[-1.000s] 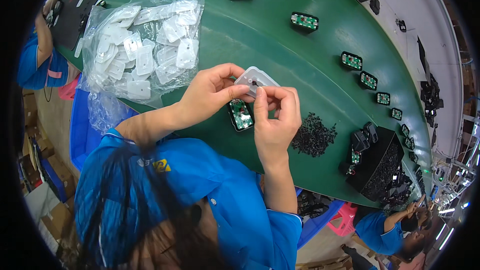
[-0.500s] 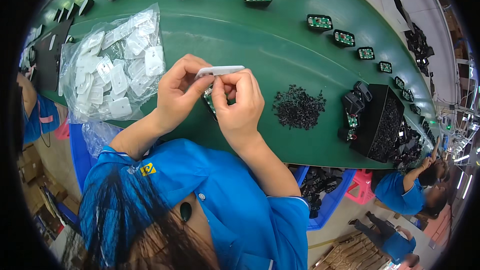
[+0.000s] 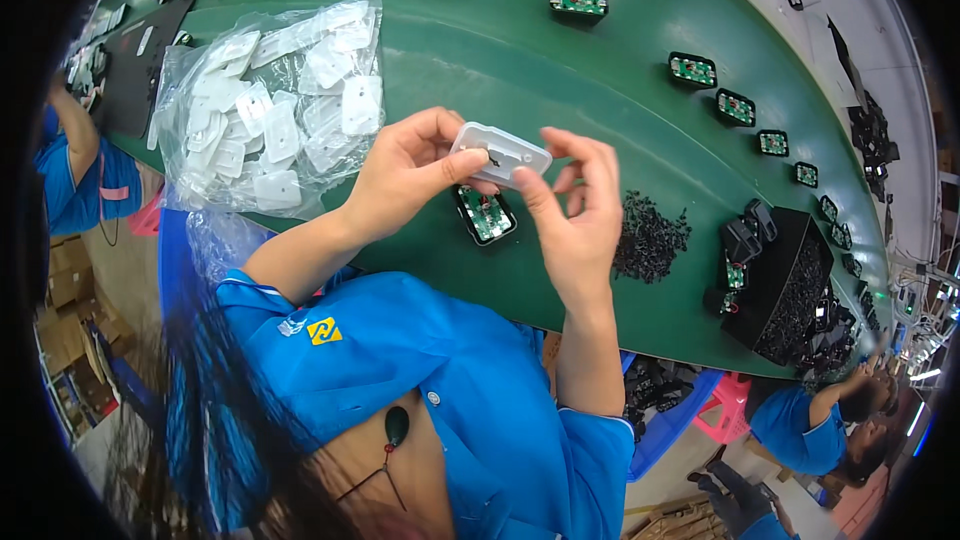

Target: The person assembles small electronic devices by inserting circuit boards into white plastic casings. They pick up a circuit board, align it with a casing, and press the two parts together. The person repeats this process for multiple units, placing the finished assemblies on the green workbench.

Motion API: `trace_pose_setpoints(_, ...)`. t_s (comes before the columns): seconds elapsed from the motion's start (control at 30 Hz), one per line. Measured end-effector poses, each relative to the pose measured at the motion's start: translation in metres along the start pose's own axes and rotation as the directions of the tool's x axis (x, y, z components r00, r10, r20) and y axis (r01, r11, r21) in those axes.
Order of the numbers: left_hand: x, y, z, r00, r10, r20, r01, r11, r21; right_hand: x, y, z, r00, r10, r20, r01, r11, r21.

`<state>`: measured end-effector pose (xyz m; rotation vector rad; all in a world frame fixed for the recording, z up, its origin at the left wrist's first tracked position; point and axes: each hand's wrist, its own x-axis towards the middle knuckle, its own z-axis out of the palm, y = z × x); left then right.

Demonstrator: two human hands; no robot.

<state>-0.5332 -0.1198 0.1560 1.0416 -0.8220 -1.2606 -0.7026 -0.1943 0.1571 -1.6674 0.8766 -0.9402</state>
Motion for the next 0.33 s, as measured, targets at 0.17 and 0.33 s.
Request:
trace_pose_setpoints(0.17, -0.001, -0.006, 0.004, 0.999, 0.048, -0.022, -0.047, 0.998, 0.040, 0.001, -0.001, 0.005, 0.979, 0.136, 0.154, -0.164, 0.969, 0.185)
trace_pose_setpoints(0.33, 0.000, -0.010, -0.001, 0.999, 0.035, 0.003, -0.035, 0.997, 0.064, 0.002, -0.009, 0.005, 0.987, 0.076, 0.140, -0.065, 0.994, -0.086)
